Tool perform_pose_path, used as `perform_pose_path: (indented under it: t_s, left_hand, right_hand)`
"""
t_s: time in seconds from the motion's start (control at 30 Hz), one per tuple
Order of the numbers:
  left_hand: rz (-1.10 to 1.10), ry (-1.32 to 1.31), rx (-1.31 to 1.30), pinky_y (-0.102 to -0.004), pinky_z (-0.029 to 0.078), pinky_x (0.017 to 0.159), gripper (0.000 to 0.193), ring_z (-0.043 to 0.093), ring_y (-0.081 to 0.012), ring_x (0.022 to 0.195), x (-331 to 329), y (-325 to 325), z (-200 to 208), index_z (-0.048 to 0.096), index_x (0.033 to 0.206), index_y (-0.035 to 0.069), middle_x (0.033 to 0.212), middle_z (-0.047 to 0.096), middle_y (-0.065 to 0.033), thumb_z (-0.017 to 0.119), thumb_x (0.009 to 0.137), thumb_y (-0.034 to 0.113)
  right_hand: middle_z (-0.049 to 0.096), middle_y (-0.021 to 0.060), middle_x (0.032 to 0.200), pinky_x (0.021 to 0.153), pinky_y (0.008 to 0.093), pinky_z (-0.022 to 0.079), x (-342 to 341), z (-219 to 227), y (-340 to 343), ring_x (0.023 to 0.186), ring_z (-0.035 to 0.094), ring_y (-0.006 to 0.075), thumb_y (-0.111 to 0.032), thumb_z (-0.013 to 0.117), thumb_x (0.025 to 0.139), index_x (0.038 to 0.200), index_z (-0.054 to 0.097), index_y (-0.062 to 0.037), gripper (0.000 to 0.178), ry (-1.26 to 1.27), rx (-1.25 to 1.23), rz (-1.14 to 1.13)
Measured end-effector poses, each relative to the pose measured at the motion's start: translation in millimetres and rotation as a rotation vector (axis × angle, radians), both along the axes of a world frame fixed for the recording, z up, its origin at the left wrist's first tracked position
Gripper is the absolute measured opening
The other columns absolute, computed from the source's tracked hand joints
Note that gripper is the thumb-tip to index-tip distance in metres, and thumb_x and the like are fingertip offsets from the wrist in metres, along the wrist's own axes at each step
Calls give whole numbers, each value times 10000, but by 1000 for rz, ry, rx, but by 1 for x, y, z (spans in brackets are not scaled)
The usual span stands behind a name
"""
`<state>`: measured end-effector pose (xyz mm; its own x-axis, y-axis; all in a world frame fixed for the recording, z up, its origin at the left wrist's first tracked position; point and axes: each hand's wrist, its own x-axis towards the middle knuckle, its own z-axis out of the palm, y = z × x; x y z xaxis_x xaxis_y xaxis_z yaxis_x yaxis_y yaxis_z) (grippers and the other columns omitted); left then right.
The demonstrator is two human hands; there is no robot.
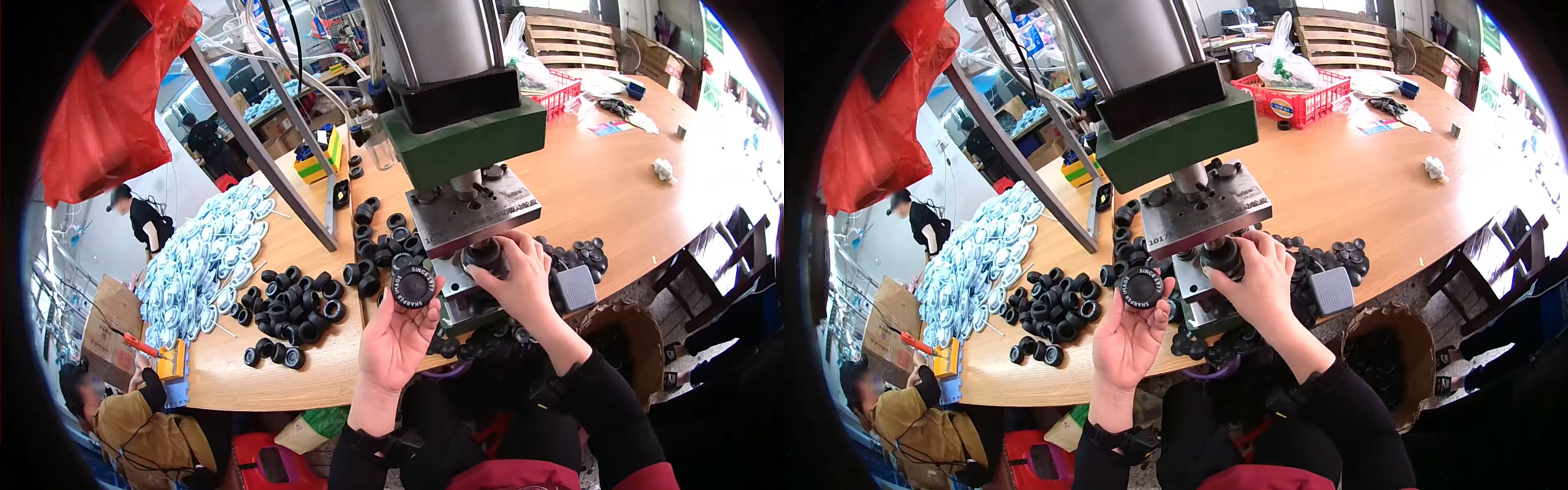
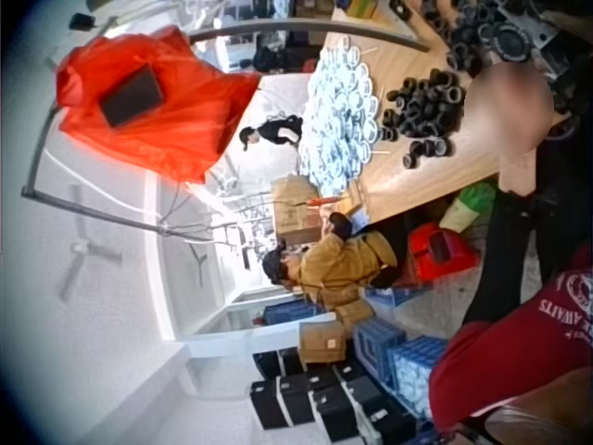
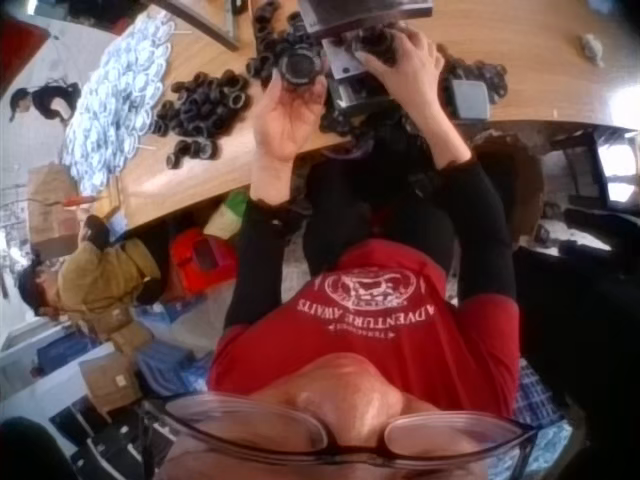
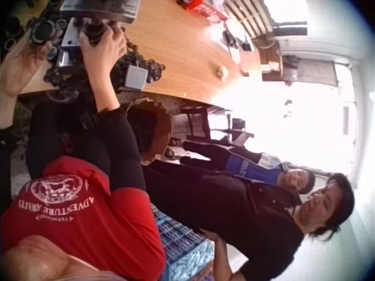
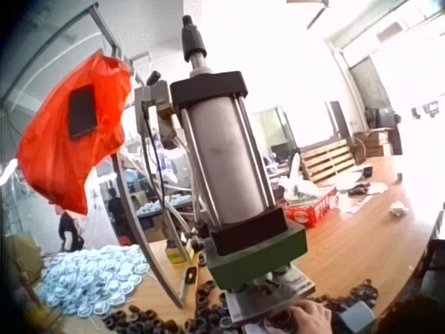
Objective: The person operates a manual press machine to process small black rubber components. They repeatedly pick up a component, place it into the machine's die, and press a foot pedal to activate the press. The processed items are then removed and placed into a pile on the table.
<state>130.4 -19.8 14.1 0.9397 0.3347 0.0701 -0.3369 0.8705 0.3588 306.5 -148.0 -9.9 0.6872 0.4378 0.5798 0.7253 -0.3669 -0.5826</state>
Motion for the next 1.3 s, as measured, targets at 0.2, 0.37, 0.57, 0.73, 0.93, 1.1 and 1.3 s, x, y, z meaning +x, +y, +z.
perform_pose_path:
  t_s: [0.2,0.37,0.57,0.73,0.93,1.1,1.3]
  left_hand:
    - [-3,83,142,-357,515,980,487,626,-240,1075,4,-22,-5,441,1366,-36,1342,541,-225,340,1078,343]
    - [-47,240,355,-365,490,1009,509,568,-223,1201,9,-53,6,458,1362,-14,1359,541,-175,328,1074,385]
    - [37,240,433,-341,509,957,394,606,-211,1111,12,-56,-3,478,1339,14,1313,571,-144,419,1062,287]
    - [511,454,1225,-279,512,867,500,617,-136,975,25,-29,-9,482,1310,-38,1132,624,-98,713,870,14]
    - [573,584,1528,-302,512,780,501,634,-158,858,68,-11,-7,640,1166,-13,1042,647,-91,841,763,206]
    - [510,683,1645,-274,519,737,507,630,-123,755,82,-13,11,635,1139,-68,879,691,-80,848,771,207]
    - [574,671,1803,-312,498,671,391,609,-174,696,101,-16,18,629,941,-2,804,667,-93,849,747,256]
  right_hand:
    - [552,98,1319,1006,422,298,-48,17,-57,1204,466,309,-351,809,669,1220,564,-86,659,-148,200,471]
    - [511,79,1410,1007,409,289,-75,32,-74,1238,427,291,-406,782,687,1213,562,-129,634,-208,-16,502]
    - [557,80,1347,1007,408,296,-69,25,-87,1209,467,285,-391,797,695,1232,550,-104,657,-92,44,545]
    - [598,105,1160,989,409,355,-49,-32,-137,1111,530,308,-229,809,681,1249,543,-64,649,88,85,245]
    - [548,162,1279,1026,445,356,1,-181,-276,1192,491,352,-299,776,778,1339,498,-49,674,263,-171,-382]
    - [319,213,1521,1119,516,267,13,-207,-328,1367,319,411,-413,753,815,1533,287,-95,913,306,-443,-577]
    - [358,207,1497,1130,480,272,27,-176,-287,1360,336,388,-256,702,883,1488,368,-72,715,183,-304,-466]
